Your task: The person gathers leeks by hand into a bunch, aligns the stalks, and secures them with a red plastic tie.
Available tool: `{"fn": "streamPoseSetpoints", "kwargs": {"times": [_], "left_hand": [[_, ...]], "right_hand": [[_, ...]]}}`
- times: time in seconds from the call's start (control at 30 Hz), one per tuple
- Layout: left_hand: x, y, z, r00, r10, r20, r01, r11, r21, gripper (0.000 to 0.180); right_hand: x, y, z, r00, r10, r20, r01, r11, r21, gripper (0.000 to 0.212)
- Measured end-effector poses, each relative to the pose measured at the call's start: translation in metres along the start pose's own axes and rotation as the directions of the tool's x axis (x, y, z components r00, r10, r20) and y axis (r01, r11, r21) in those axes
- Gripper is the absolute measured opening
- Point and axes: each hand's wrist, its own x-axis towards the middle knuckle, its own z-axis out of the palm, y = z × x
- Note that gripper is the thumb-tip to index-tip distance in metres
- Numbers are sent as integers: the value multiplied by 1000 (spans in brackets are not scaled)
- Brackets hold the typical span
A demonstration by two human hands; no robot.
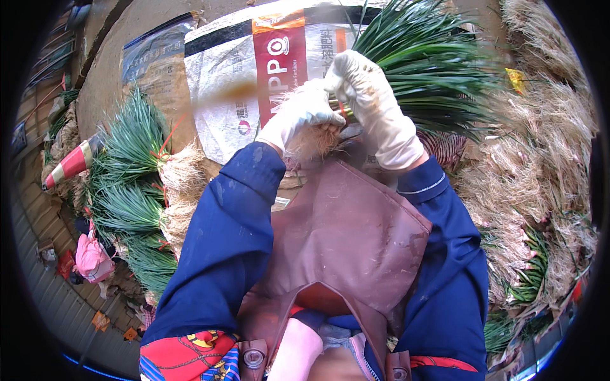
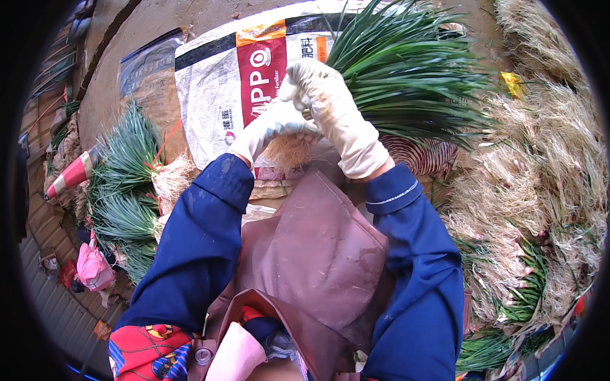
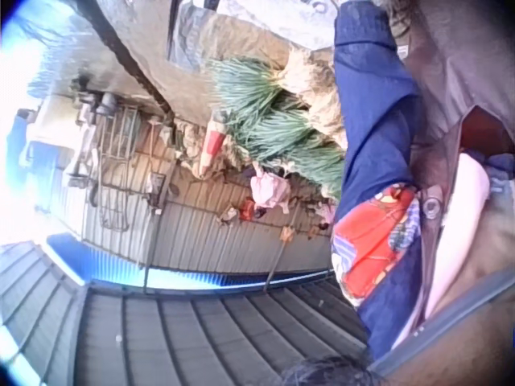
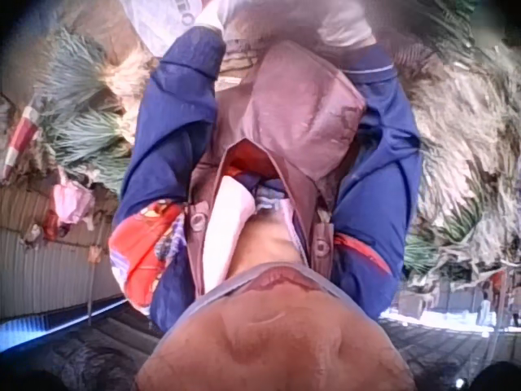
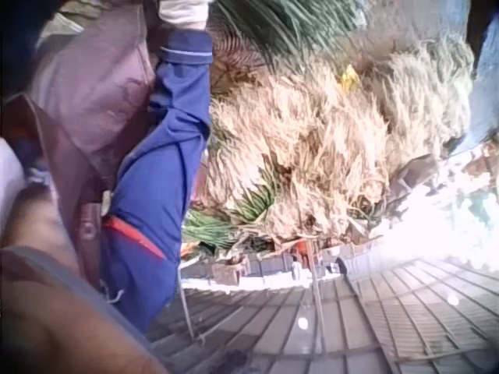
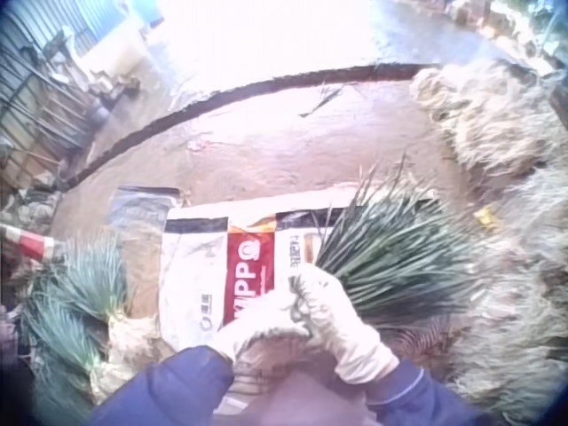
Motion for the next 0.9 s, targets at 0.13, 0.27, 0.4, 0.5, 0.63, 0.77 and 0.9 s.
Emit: {"fn": "streamPoseSetpoints", "kwargs": {"times": [0.13, 0.27, 0.4, 0.5, 0.63, 0.77, 0.9], "left_hand": [[10, -15, -31, 922, 19, 386, 64, 977, -202, 20], [1, -15, -17, 875, 372, -310, -155, 822, 548, 25], [-27, -23, 17, 713, 449, -539, 43, 738, 673, 34], [-31, -32, 21, 768, 435, -470, 7, 728, 686, 34], [-23, -45, 20, 758, 349, -551, 3, 843, 538, 36], [-11, -67, 31, 659, 465, -591, -107, 836, 538, 29], [-1, -81, 29, 612, 571, -547, -170, 771, 614, 28]], "right_hand": [[55, 1, -2, 1000, -11, 23, 4, 953, 304, 25], [85, 26, -6, 985, 72, -158, -25, 959, 282, 23], [90, 40, -4, 988, 100, -115, -77, 979, 190, 22], [63, 32, 11, 957, 229, -179, -247, 965, -88, 28], [-2, 17, 40, 960, 110, -259, -158, 972, -173, 17], [-60, 16, 39, 988, 137, -68, -150, 954, -261, 22], [-95, 18, 31, 982, 179, 66, -118, 842, -527, 20]]}}
